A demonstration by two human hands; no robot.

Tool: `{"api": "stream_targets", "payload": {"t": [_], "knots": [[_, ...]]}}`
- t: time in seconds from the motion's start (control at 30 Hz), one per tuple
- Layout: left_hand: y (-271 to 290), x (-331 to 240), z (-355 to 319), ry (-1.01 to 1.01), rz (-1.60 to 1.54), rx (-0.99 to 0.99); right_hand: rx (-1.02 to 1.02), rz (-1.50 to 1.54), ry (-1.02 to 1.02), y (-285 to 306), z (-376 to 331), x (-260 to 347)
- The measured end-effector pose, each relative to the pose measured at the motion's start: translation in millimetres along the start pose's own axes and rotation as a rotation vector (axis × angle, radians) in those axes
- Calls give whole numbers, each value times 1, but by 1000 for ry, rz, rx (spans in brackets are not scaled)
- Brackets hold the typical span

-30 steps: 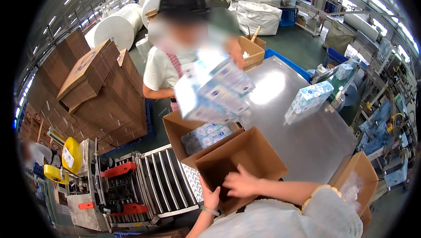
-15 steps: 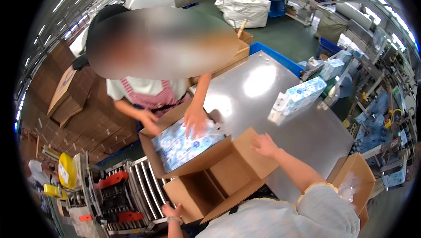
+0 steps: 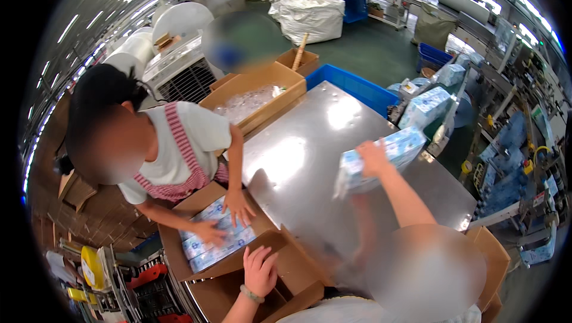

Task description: The person places rolls of toilet paper into cardboard boxes, closes the box flaps, and pushes the boxes through a taping machine on a conveyor belt.

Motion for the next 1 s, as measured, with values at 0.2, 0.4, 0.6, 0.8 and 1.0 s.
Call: {"api": "stream_targets", "payload": {"t": [0.2,0.4,0.6,0.8,1.0], "knots": [[-70,-44,133,-278,40,156,-335,355,283,-4,-46,79],[-121,-51,191,-159,163,533,-388,353,-463,30,-14,-36],[-113,-35,182,-294,51,284,-537,374,-590,-28,-16,-106],[4,8,148,-190,-129,-233,-535,370,-207,-36,-103,3],[94,43,68,-38,-519,-436,-437,184,-209,-33,-227,111]]}}
Point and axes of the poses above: each hand's wrist, its own z-axis towards the middle knuckle, its own y-axis out of the back of the hand, x = y × z, the point moved 3 cm from there along z, towards the middle knuckle, and after that the axes turned 7 degrees about y, right-handed, at the moved point
